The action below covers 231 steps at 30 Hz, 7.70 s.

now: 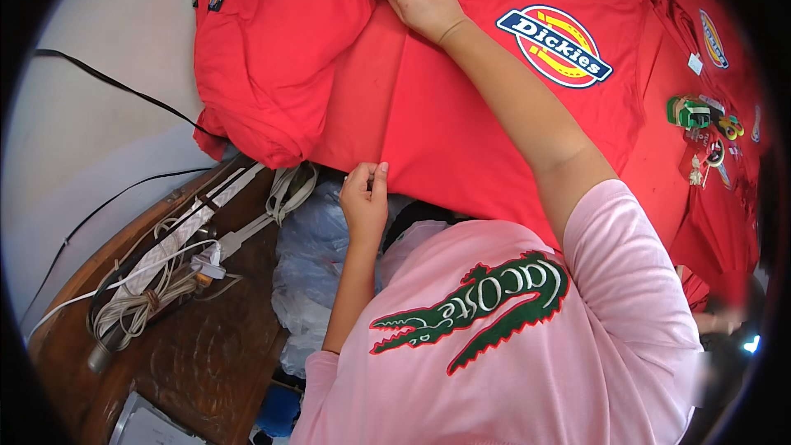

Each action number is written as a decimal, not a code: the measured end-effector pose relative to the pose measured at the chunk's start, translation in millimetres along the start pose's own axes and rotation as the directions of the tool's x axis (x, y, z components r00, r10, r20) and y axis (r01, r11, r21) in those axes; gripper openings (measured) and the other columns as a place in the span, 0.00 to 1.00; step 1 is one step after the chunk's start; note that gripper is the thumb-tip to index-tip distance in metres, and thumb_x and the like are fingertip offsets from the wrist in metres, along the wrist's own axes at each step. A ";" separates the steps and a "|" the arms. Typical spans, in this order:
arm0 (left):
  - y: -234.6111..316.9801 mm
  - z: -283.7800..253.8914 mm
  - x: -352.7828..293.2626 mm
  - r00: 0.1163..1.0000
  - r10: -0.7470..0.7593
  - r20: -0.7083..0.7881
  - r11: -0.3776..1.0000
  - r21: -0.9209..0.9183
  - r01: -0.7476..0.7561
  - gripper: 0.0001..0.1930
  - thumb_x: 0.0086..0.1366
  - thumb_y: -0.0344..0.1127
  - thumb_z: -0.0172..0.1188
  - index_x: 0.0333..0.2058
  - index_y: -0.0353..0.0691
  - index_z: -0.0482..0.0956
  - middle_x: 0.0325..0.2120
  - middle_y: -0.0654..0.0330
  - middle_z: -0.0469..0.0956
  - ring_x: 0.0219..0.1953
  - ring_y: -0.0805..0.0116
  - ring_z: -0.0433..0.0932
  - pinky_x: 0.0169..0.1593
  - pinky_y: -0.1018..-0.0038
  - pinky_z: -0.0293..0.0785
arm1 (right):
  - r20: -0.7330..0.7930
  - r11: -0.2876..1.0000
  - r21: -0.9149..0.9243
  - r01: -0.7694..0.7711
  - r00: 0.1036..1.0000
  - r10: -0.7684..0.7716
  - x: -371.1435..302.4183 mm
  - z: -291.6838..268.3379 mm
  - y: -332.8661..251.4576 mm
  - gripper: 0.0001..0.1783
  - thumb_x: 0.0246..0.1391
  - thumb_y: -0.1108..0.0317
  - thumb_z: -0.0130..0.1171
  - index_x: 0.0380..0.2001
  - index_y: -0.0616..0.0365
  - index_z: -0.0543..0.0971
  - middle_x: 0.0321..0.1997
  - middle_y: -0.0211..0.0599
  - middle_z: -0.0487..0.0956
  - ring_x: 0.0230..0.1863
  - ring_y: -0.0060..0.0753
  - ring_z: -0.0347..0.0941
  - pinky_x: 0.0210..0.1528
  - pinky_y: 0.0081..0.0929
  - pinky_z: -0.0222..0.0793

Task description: The person picks up, folds, and stacks red garments on a table, occasionally using shears to trim loose threads.

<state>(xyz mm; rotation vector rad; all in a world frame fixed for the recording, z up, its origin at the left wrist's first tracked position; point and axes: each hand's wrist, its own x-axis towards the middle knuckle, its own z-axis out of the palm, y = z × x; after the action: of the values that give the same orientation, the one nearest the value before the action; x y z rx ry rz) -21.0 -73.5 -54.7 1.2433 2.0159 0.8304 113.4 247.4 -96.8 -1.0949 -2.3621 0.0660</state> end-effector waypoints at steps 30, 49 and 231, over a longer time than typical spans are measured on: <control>59.7 59.5 68.0 0.901 0.391 0.187 0.654 0.632 -0.415 0.40 0.73 0.49 0.53 0.74 0.30 0.51 0.76 0.40 0.42 0.79 0.41 0.37 0.77 0.46 0.36 | 0.016 0.612 0.637 -0.469 0.801 0.598 -201.9 -171.9 -60.1 0.04 0.59 0.79 0.60 0.37 0.64 0.76 0.37 0.42 0.82 0.38 0.36 0.82 0.41 0.30 0.78; 92.6 98.3 115.9 0.478 0.681 0.554 0.335 0.345 -0.877 0.43 0.71 0.56 0.56 0.75 0.41 0.52 0.78 0.47 0.43 0.79 0.48 0.40 0.77 0.47 0.40 | 0.288 0.927 -0.006 -0.376 0.887 0.362 -313.8 -217.4 -66.1 0.40 0.58 0.57 0.64 0.71 0.59 0.64 0.79 0.49 0.57 0.79 0.49 0.52 0.78 0.48 0.50; 76.5 51.6 53.1 0.756 0.551 0.352 0.699 0.301 -0.649 0.30 0.59 0.40 0.72 0.59 0.42 0.76 0.66 0.51 0.66 0.70 0.48 0.61 0.72 0.52 0.54 | 0.220 0.378 0.264 -0.887 0.437 0.872 -419.1 -301.1 59.7 0.19 0.43 0.68 0.79 0.37 0.59 0.81 0.43 0.36 0.73 0.41 0.34 0.72 0.47 0.33 0.73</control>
<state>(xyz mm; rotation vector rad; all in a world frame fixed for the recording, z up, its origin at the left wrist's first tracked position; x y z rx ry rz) 39.4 12.1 -36.5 2.2190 1.6207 0.4981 523.0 -67.1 -40.2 -2.0419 -1.3893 0.8713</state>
